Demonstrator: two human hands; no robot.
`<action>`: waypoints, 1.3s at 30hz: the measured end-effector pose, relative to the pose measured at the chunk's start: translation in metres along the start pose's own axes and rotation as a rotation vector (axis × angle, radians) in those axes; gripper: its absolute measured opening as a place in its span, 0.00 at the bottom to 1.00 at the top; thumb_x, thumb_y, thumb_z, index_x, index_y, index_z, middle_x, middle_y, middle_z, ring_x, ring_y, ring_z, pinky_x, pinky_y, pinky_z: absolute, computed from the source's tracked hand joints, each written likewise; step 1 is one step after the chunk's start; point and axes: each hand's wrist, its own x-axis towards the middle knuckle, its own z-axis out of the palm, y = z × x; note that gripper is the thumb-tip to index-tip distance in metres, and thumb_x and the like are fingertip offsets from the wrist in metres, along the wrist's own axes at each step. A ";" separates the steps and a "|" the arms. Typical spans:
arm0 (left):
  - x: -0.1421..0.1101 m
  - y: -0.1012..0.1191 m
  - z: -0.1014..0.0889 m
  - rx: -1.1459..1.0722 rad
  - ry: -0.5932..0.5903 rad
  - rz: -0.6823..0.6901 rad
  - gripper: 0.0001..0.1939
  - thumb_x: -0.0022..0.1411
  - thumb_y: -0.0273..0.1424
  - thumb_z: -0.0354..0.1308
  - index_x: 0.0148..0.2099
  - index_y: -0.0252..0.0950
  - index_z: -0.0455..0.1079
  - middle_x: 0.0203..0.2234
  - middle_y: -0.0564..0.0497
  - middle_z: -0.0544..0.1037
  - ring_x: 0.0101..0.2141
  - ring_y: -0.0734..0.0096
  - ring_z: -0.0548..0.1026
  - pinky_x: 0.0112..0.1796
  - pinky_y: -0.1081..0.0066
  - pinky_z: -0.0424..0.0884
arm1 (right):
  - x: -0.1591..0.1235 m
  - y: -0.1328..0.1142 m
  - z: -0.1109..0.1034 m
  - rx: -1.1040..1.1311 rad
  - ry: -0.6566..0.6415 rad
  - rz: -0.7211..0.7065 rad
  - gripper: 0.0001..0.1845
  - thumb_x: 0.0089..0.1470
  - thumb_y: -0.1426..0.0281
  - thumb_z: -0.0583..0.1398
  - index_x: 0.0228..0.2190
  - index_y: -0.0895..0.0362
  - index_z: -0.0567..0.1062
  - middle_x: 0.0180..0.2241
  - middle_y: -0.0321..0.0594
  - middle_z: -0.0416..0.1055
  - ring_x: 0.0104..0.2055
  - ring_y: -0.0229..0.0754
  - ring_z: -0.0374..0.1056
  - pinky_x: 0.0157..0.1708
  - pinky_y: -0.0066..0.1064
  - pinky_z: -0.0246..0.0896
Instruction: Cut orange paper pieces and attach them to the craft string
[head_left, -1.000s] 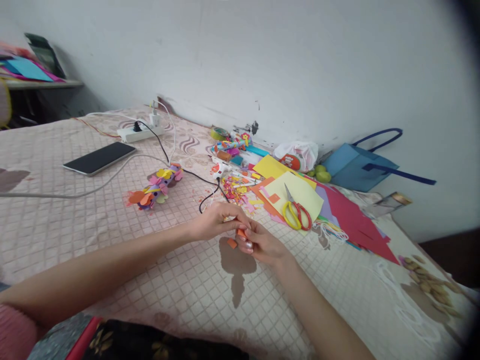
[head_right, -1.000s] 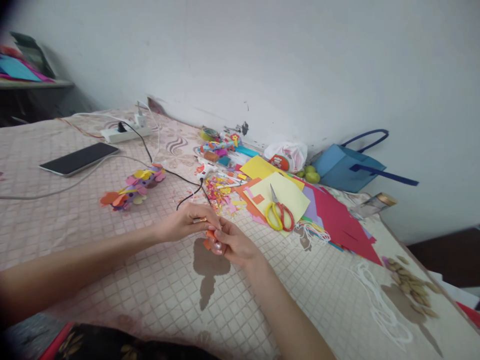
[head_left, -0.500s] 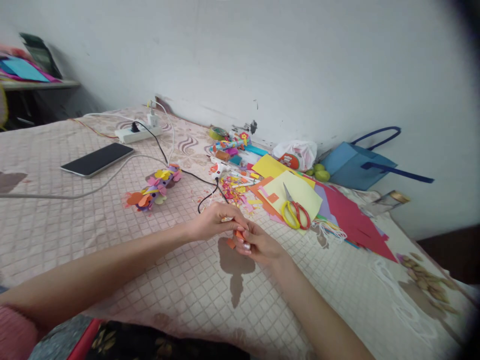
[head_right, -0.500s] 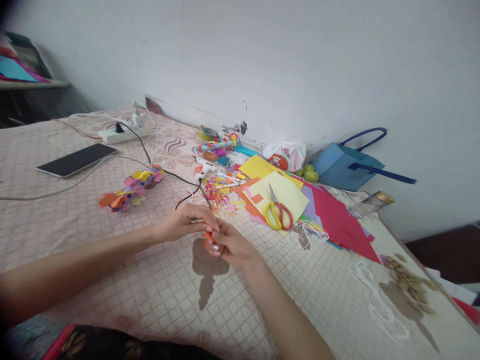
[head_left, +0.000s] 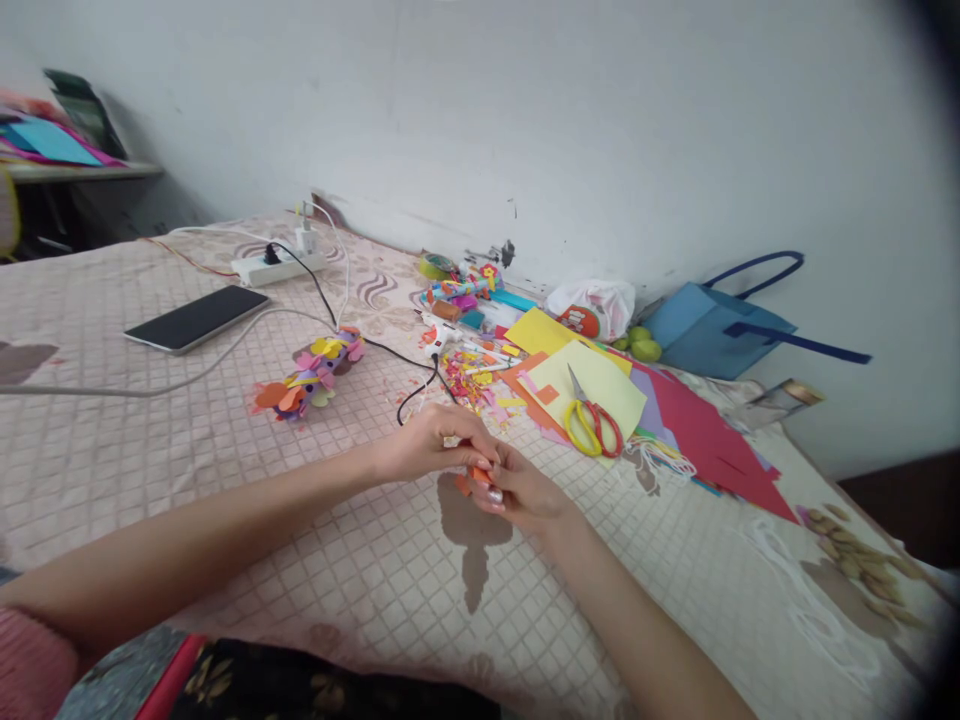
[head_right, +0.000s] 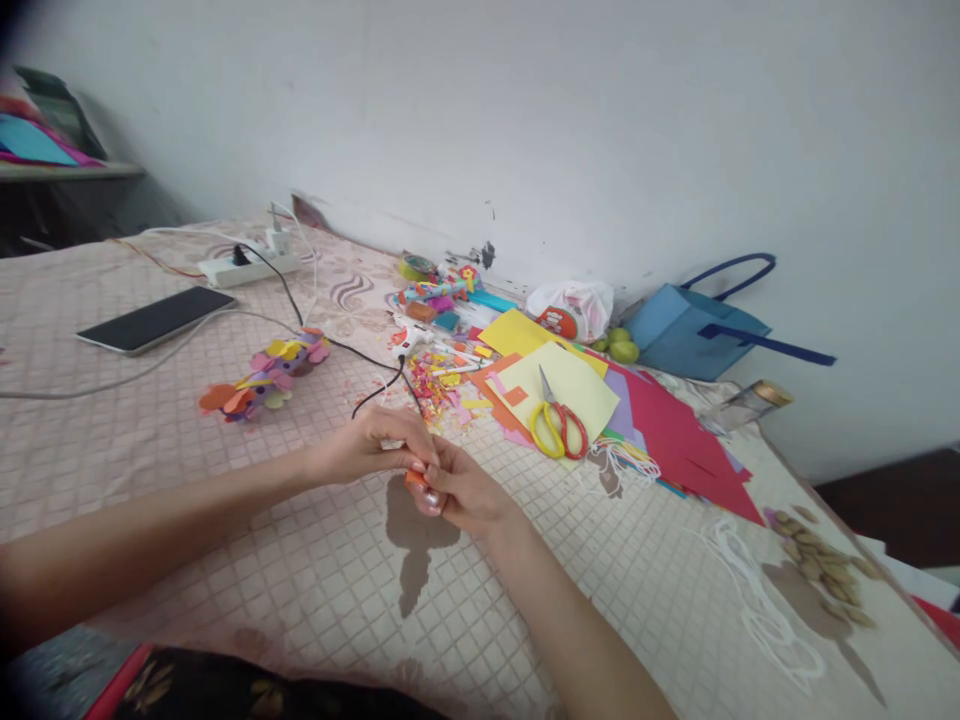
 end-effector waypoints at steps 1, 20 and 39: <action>0.000 0.000 0.000 0.006 0.001 0.003 0.09 0.60 0.32 0.56 0.36 0.32 0.74 0.28 0.46 0.78 0.31 0.73 0.74 0.36 0.73 0.68 | 0.000 0.000 0.000 0.004 0.008 0.004 0.17 0.45 0.63 0.67 0.29 0.57 0.65 0.18 0.28 0.59 0.17 0.28 0.48 0.16 0.20 0.44; 0.003 0.007 -0.005 0.186 -0.106 0.016 0.10 0.65 0.29 0.48 0.38 0.31 0.71 0.31 0.45 0.75 0.34 0.71 0.71 0.38 0.73 0.66 | -0.002 0.000 -0.006 0.058 0.049 0.035 0.14 0.48 0.65 0.66 0.30 0.57 0.66 0.22 0.30 0.60 0.19 0.27 0.51 0.17 0.20 0.44; 0.002 0.006 -0.006 0.138 -0.088 0.037 0.12 0.64 0.32 0.49 0.38 0.31 0.72 0.30 0.44 0.76 0.33 0.71 0.72 0.37 0.72 0.67 | -0.003 -0.001 -0.004 0.053 0.068 0.064 0.16 0.45 0.66 0.67 0.29 0.57 0.65 0.21 0.29 0.59 0.18 0.27 0.50 0.17 0.20 0.44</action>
